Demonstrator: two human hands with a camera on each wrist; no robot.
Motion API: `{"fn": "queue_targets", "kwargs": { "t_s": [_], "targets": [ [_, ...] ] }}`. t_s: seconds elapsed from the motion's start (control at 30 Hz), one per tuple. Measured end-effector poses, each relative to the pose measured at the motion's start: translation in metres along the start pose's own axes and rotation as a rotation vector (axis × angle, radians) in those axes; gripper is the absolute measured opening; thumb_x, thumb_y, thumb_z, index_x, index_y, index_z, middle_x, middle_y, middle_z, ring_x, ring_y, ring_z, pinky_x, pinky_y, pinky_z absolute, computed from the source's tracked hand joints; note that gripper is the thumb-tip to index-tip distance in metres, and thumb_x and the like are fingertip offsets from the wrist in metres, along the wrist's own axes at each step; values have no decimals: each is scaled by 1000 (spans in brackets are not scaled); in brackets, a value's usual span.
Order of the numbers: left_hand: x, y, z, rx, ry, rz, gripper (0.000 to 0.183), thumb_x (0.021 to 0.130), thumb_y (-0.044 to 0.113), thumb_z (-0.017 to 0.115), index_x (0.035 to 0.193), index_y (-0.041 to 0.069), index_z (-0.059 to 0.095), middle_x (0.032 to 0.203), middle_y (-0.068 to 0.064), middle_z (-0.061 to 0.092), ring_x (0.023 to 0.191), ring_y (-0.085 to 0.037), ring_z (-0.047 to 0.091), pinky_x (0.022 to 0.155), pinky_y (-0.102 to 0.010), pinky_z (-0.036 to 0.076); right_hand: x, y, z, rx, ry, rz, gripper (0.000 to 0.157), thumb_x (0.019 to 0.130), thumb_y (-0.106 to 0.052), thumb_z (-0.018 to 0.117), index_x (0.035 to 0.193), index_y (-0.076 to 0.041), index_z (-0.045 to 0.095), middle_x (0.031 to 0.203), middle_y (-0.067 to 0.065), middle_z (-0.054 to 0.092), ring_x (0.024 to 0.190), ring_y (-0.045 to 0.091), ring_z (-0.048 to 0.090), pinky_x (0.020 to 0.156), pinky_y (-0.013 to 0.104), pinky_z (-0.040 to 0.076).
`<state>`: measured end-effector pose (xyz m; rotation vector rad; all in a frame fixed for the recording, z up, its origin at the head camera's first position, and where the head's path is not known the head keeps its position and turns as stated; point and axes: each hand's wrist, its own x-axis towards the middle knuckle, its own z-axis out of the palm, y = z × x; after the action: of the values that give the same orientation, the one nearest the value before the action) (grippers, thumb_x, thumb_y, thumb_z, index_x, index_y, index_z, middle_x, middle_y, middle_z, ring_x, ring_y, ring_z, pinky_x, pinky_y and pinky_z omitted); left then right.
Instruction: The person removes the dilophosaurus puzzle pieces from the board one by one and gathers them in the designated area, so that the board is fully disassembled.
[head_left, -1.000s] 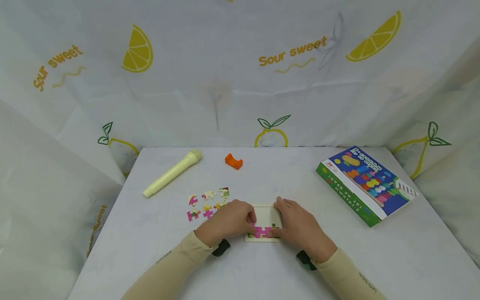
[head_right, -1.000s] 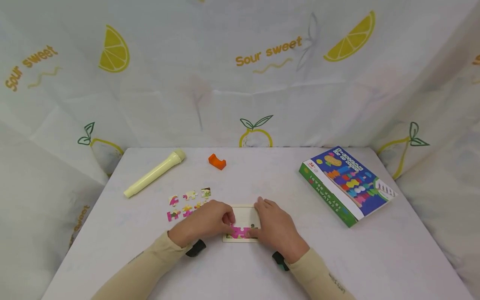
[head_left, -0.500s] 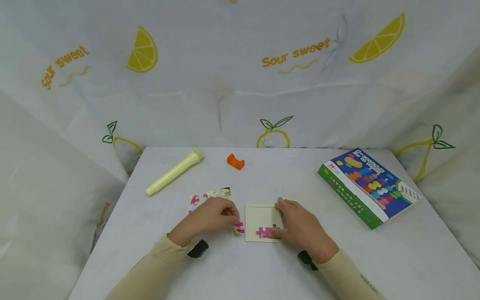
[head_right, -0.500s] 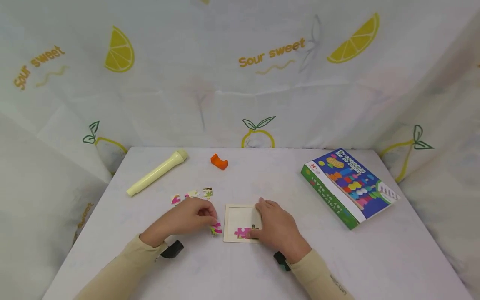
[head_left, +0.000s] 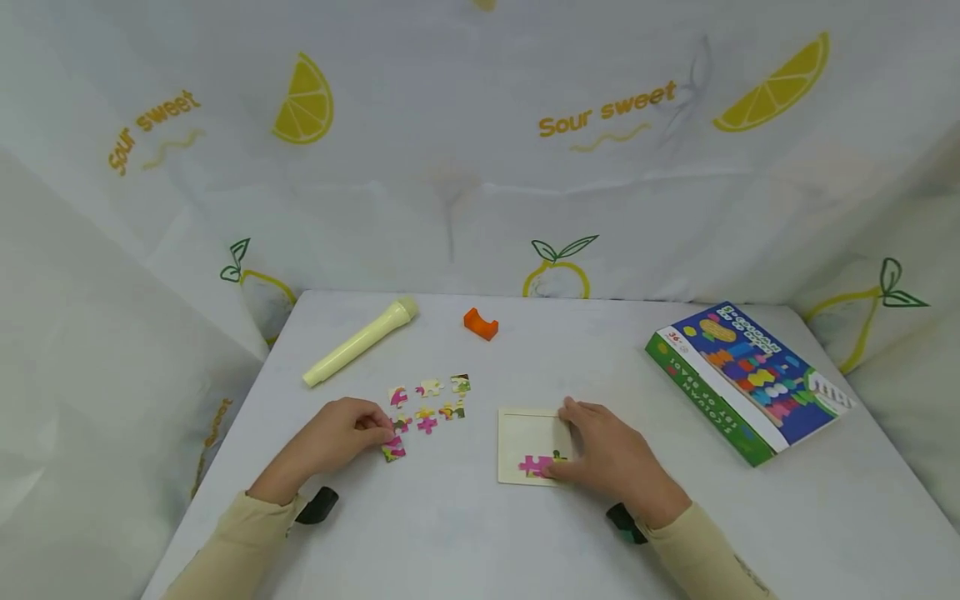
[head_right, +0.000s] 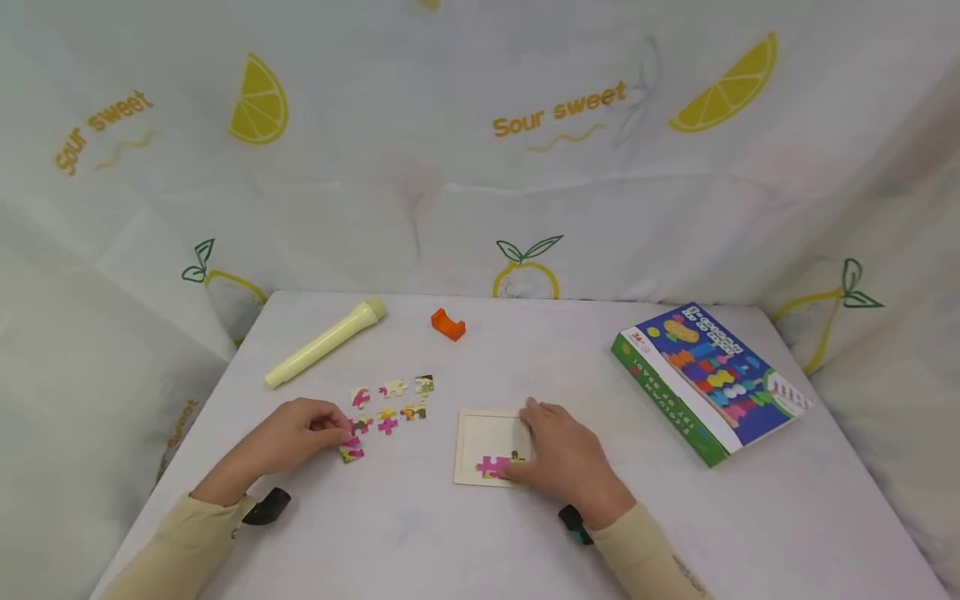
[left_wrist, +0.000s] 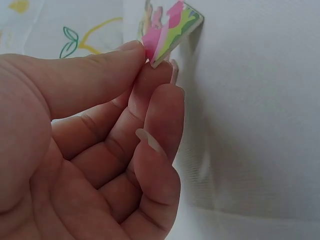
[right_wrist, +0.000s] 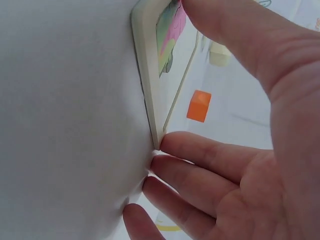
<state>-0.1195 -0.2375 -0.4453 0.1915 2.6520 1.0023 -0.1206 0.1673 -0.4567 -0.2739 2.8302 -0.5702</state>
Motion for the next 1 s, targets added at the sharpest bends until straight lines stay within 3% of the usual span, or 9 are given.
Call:
{"fn": "queue_targets", "kwargs": {
  "t_s": [0.27,0.6,0.8,1.0],
  "targets": [
    [2,-7,9,0,6,-29,9,99,28,80,93,23,76,84,7,70,82,-13,61,75,-29,49,0,14,-11,89,-83,-47,93,79,-55,94,155,-14,60,170,8,48,158,39,42,124,62,40],
    [3,4,7,32,40,-14,8,98,27,81,94,22,75,84,6,69,81,-13,60,74,-29,50,-1,19,-13,70,-76,-98,88,82,-41,95,156,-12,59,169,8,49,157,39,44,122,62,42],
    [20,29,10,53,35,41,8,99,27,80,94,23,75,85,4,71,78,-12,62,74,-29,51,-3,19,-13,68,-71,-98,87,82,-40,95,156,-11,58,169,8,49,157,39,44,122,62,42],
    [43,75,40,67,-37,195,6,99,24,79,94,24,75,85,10,71,80,-7,63,76,-26,53,-1,18,-12,79,-67,-98,88,83,-41,95,157,-12,57,170,7,47,157,39,43,122,62,41]
  ]
}}
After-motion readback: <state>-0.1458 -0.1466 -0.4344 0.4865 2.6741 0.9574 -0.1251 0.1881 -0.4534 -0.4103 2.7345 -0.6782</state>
